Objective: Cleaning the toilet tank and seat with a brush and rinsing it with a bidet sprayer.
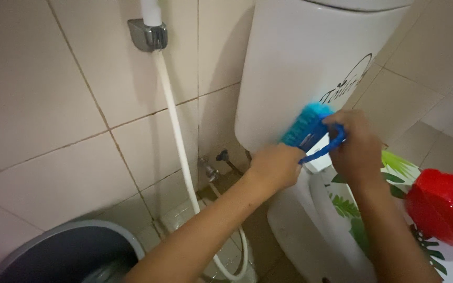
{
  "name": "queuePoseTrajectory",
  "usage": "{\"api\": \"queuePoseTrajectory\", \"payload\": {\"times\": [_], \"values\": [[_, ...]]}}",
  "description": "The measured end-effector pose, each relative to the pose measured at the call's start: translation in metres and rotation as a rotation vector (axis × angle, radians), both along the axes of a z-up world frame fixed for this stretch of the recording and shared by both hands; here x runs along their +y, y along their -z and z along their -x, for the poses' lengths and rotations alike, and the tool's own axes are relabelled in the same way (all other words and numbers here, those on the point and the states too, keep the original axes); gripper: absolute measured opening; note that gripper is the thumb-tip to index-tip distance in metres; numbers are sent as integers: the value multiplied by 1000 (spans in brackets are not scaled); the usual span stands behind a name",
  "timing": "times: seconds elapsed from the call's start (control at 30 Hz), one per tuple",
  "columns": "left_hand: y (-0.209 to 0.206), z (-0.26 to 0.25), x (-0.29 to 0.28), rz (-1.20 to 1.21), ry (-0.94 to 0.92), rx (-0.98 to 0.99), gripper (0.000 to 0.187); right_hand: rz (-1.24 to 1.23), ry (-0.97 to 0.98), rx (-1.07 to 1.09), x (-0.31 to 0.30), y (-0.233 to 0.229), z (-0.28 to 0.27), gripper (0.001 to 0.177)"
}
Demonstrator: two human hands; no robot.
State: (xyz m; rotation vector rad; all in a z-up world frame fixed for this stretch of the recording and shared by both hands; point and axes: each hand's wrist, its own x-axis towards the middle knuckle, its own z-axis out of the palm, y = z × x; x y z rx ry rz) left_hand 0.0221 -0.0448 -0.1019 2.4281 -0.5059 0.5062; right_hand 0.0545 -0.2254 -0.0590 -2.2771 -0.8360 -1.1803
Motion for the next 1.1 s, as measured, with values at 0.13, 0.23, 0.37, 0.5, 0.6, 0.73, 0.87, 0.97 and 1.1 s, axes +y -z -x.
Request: {"api": "queuePoseTrajectory", "payload": {"times": [0.13,0.23,0.37,0.5,0.6,0.73,0.87,0.97,1.1], "values": [[18,-10,1,-189,-5,63,18,147,-12,53,-4,14,-5,34],[19,-12,0,-317,24,108,18,265,34,89,-6,6,-1,32],[-9,-4,-6,-183,-5,-75,13,128,167,98,-15,-4,-2,27],[-20,0,-13,-186,-106,-173,12,12,317,188,-24,11,-21,42],[-2,-8,-16,-104,-66,-187,12,57,280,298,-25,6,-14,54],[7,-14,-25,-247,-57,-125,11,51,145,413,-41,12,-21,58],[12,-21,-35,-257,-59,-138,9,12,38,432,-40,1,-18,62],[5,-20,-37,-224,-65,-187,6,-29,35,371,-31,-8,-14,62],[-2,-17,-34,-323,-72,-100,6,-88,-24,366,-46,20,-40,58]]}}
